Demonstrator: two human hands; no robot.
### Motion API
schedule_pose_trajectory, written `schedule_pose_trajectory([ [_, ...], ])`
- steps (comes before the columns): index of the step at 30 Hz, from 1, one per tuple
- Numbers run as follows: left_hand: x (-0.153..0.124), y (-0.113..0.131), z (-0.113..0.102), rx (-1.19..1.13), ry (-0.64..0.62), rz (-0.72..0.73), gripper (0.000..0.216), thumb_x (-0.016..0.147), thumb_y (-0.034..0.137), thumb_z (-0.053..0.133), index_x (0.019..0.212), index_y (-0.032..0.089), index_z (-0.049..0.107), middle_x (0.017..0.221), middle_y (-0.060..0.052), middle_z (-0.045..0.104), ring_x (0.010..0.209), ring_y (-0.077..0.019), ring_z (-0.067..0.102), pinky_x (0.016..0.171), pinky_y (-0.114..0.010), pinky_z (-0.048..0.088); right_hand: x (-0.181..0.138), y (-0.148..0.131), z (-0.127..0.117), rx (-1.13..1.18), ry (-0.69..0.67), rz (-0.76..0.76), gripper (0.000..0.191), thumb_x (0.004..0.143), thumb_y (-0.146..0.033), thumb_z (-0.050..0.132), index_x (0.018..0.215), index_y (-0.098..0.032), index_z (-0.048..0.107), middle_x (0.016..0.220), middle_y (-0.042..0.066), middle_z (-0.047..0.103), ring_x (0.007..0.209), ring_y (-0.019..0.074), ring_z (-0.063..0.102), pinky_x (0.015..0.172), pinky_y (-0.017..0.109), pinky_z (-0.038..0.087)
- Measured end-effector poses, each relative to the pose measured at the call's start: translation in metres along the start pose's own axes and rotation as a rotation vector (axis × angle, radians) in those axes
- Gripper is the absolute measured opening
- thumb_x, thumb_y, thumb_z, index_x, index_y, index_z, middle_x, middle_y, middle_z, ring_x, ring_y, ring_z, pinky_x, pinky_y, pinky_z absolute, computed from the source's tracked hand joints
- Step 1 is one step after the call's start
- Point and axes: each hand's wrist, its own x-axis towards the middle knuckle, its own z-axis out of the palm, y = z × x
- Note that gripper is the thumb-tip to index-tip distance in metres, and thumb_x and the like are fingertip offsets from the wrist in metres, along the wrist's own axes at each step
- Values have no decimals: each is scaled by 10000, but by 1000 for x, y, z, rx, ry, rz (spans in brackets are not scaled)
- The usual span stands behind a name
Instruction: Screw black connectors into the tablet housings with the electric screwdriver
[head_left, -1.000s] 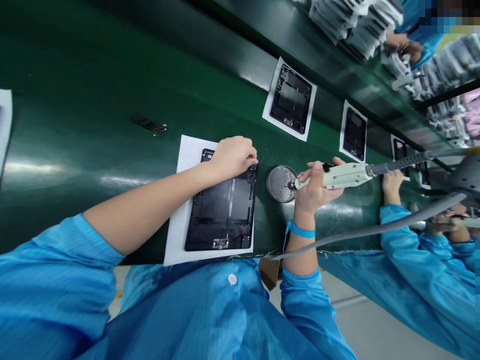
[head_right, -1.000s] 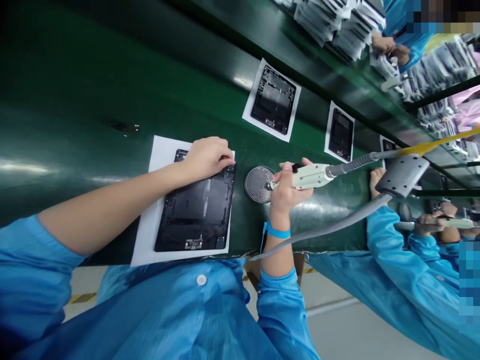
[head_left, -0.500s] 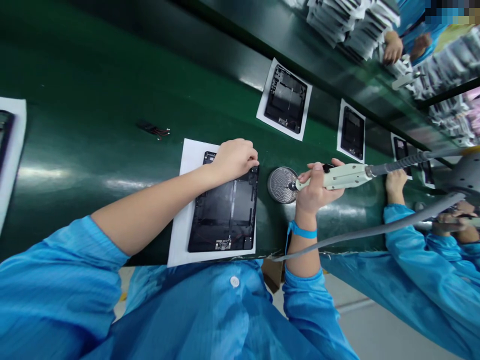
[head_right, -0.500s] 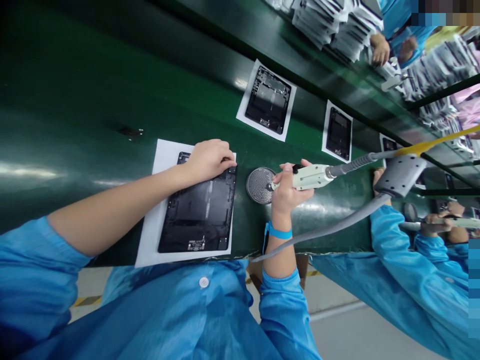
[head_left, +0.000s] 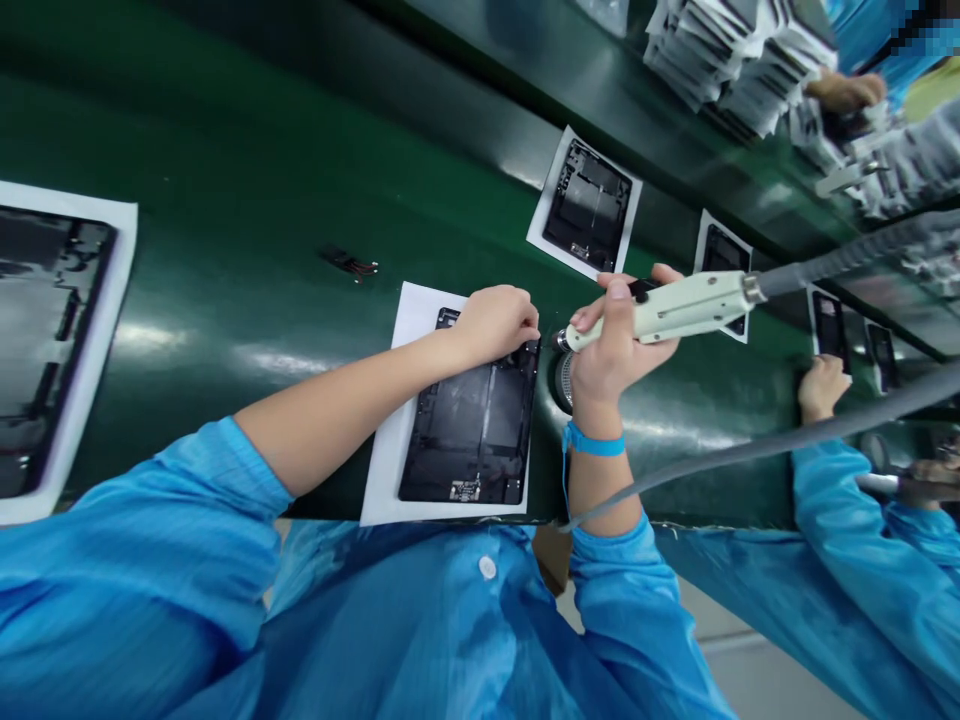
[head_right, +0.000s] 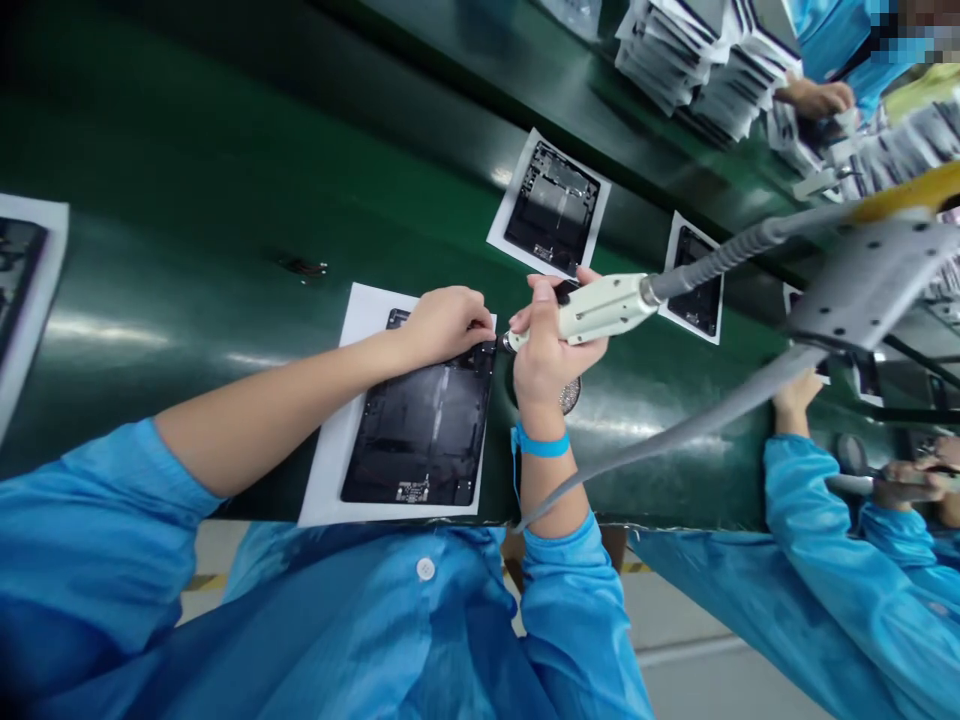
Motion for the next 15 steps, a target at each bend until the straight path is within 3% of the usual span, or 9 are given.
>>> schedule_pose_trajectory([
  [7, 1, 5, -4, 6, -36, -15, 207, 1026, 198, 742, 1071, 225, 943, 1066, -96, 841, 1085, -306, 778, 759, -374, 470, -9, 17, 14, -89, -16, 26, 367, 1056, -551, 667, 1284, -292, 540, 1015, 2, 723, 533, 90, 541, 539, 330, 555],
  [15, 0, 5, -2, 1, -17, -10, 214, 1024, 210, 726, 1065, 215, 936, 1049, -113, 831, 1061, -310, 772, 768, -372, 482, -9, 24, 15, -8, -27, 37, 405, 1024, -525, 720, 1304, -284, 555, 900, -33, 696, 503, 91, 541, 549, 325, 560],
])
